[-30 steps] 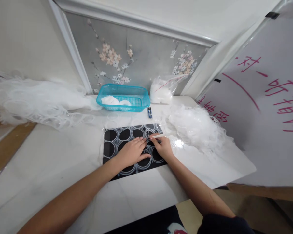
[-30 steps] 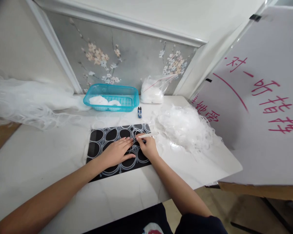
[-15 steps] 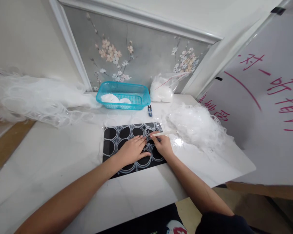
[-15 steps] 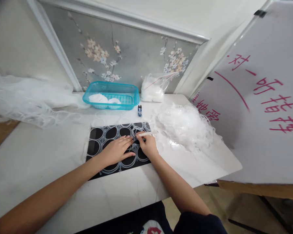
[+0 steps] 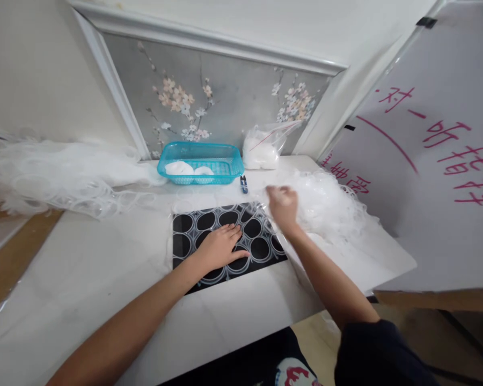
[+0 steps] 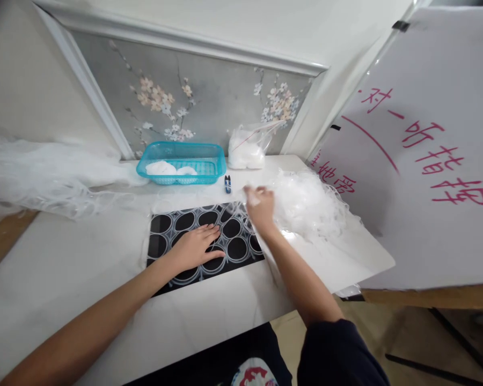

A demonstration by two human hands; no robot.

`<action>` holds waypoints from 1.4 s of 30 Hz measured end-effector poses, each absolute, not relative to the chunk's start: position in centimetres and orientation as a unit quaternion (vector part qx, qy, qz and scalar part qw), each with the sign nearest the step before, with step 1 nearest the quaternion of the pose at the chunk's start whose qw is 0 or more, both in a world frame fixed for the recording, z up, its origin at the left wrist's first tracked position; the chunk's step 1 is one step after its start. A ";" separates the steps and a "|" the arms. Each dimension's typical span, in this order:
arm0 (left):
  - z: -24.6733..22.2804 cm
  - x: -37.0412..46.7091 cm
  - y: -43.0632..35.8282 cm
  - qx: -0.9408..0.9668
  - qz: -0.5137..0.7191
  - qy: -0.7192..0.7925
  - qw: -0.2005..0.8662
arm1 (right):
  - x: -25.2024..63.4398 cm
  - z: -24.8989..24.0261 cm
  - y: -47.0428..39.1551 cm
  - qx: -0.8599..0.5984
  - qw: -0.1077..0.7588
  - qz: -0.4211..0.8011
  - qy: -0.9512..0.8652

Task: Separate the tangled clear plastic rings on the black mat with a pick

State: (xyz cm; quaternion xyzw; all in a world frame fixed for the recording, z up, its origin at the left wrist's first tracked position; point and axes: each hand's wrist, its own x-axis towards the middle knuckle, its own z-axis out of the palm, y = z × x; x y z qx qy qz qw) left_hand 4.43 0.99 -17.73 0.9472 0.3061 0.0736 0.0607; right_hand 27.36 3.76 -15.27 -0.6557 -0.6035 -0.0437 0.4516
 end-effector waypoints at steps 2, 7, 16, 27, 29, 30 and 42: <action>-17.4 4.2 1.1 0.947 0.077 0.304 0.065 | 30.2 -13.2 5.2 -0.673 0.506 -0.078 -0.534; -16.6 4.6 1.6 0.939 0.127 0.311 0.074 | 32.1 -14.4 2.8 -0.641 0.508 0.100 -0.566; -17.5 9.5 3.2 0.965 0.093 0.244 0.038 | 29.5 -18.8 -1.2 -0.614 0.553 0.119 -0.551; -18.6 10.0 4.2 0.950 0.084 0.301 0.027 | 28.9 -19.1 -0.8 -0.578 0.518 0.205 -0.596; -18.4 9.9 4.0 0.952 0.084 0.292 0.024 | 28.8 -19.2 -0.5 -0.574 0.514 0.218 -0.599; -18.3 9.8 3.9 0.954 0.090 0.286 0.023 | 28.8 -19.2 -0.5 -0.577 0.513 0.222 -0.595; -18.2 9.8 2.7 0.963 0.078 0.257 0.018 | 28.9 -19.4 -1.3 -0.589 0.486 0.233 -0.602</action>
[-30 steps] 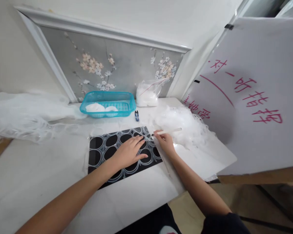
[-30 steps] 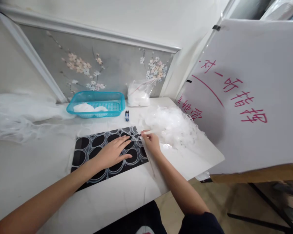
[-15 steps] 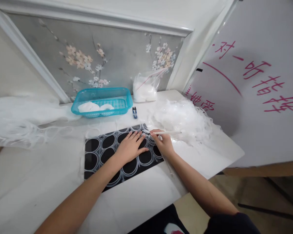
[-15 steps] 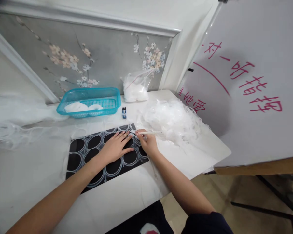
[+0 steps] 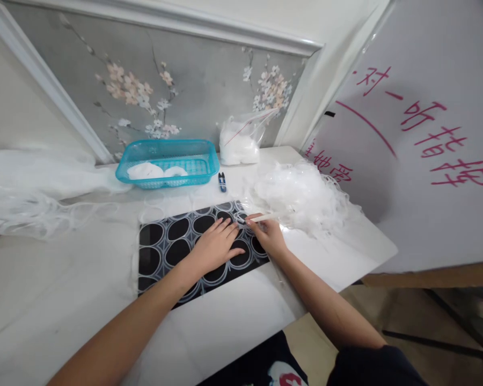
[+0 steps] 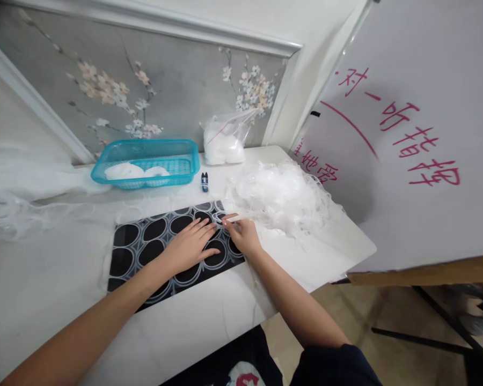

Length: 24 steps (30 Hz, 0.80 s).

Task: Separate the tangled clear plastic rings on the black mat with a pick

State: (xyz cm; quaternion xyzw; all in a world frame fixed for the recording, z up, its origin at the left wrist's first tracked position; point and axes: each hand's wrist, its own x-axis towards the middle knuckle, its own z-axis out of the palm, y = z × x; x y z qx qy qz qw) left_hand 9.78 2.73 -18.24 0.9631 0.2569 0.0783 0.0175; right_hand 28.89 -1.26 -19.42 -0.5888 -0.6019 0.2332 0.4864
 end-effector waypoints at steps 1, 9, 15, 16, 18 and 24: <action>-18.3 9.8 2.7 0.963 0.078 0.258 0.019 | 28.8 -19.4 -1.3 -0.592 0.480 0.230 -0.606; -18.3 9.6 2.6 0.966 0.072 0.247 0.007 | 28.5 -19.4 -1.1 -0.610 0.459 0.218 -0.608; -18.5 9.6 2.6 0.966 0.090 0.242 0.020 | 28.6 -19.4 -1.2 -0.618 0.472 0.220 -0.589; -18.5 9.6 2.6 0.966 0.089 0.242 0.021 | 28.6 -19.3 -1.2 -0.619 0.474 0.219 -0.587; -18.4 9.6 2.6 0.966 0.084 0.242 0.022 | 28.5 -19.3 -1.1 -0.623 0.467 0.216 -0.589; -18.2 9.8 2.4 0.966 0.072 0.247 0.013 | 28.3 -19.5 -0.7 -0.641 0.427 0.205 -0.605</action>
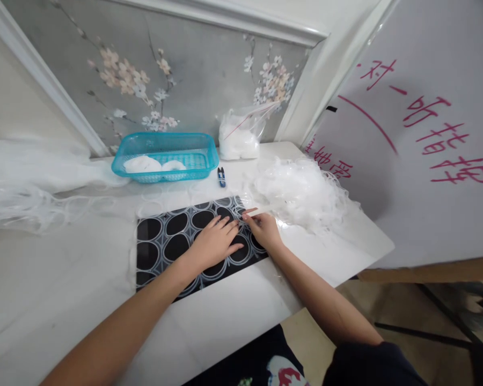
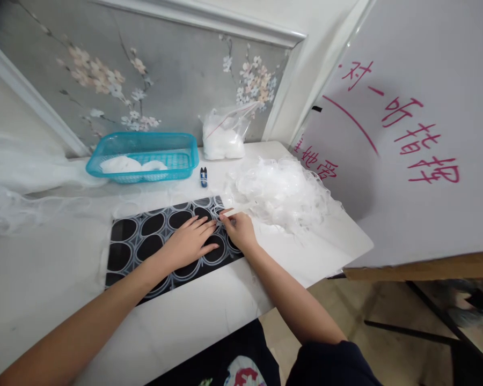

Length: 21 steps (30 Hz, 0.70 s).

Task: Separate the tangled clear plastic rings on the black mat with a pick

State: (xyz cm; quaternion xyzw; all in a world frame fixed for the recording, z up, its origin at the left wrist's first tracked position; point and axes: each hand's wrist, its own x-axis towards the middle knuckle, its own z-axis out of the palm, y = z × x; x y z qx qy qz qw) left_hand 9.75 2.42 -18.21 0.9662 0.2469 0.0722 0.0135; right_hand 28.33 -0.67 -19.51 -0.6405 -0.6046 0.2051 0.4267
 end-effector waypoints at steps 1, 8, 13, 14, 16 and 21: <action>-18.2 9.8 2.4 0.966 0.070 0.247 0.010 | 28.3 -19.5 -0.7 -0.640 0.428 0.202 -0.606; -18.0 9.9 2.3 0.965 0.066 0.252 0.022 | 28.3 -19.5 -0.9 -0.640 0.440 0.203 -0.596; -17.9 9.9 2.2 0.965 0.063 0.252 0.025 | 28.2 -19.4 -0.9 -0.640 0.434 0.210 -0.598; -17.9 9.9 2.2 0.966 0.063 0.251 0.024 | 28.2 -19.4 -1.0 -0.641 0.435 0.210 -0.596; -17.9 9.9 2.1 0.965 0.065 0.251 0.025 | 28.2 -19.3 -1.0 -0.645 0.448 0.212 -0.582; -18.0 9.9 2.1 0.965 0.067 0.252 0.035 | 28.1 -19.3 -1.0 -0.644 0.448 0.214 -0.582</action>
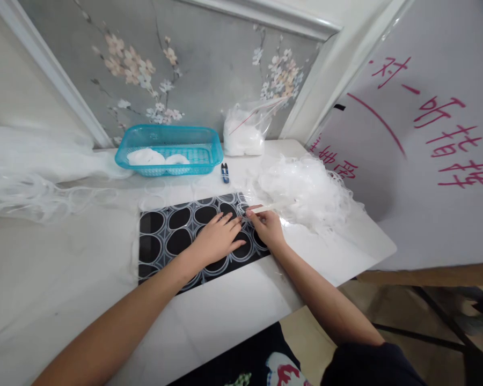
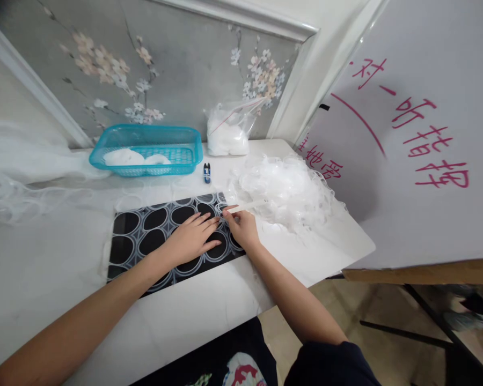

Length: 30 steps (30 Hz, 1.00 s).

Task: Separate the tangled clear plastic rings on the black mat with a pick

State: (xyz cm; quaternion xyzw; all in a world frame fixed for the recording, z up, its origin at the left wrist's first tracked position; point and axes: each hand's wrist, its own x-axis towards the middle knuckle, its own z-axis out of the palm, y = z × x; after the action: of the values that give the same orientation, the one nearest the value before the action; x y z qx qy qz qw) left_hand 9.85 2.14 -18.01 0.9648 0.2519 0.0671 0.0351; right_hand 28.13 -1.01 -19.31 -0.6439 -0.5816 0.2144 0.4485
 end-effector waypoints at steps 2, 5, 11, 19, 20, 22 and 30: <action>-18.0 9.9 2.1 0.965 0.064 0.251 0.034 | 28.1 -19.4 -0.9 -0.644 0.434 0.208 -0.595; -18.1 9.9 2.2 0.966 0.061 0.251 0.031 | 28.2 -19.6 -0.9 -0.649 0.426 0.204 -0.597; -18.1 9.9 2.2 0.965 0.060 0.254 0.034 | 28.4 -19.7 -0.9 -0.647 0.427 0.207 -0.596; -17.9 10.0 2.2 0.965 0.052 0.255 0.036 | 28.3 -19.3 -0.9 -0.655 0.377 0.148 -0.638; -17.9 10.0 2.2 0.965 0.054 0.255 0.036 | 28.2 -19.2 -1.0 -0.656 0.358 0.125 -0.653; -18.0 9.9 2.2 0.965 0.060 0.252 0.037 | 27.8 -19.2 -1.3 -0.657 0.311 0.075 -0.683; -17.4 10.1 2.2 0.962 0.063 0.259 0.064 | 28.2 -17.9 -0.4 -0.659 0.326 0.028 -0.678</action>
State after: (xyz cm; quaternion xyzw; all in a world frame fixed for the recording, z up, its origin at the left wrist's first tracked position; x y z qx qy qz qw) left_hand 10.10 2.23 -17.37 0.9616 0.2590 0.0635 0.0642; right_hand 28.20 -0.36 -17.88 -0.6585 -0.6777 0.0284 0.3260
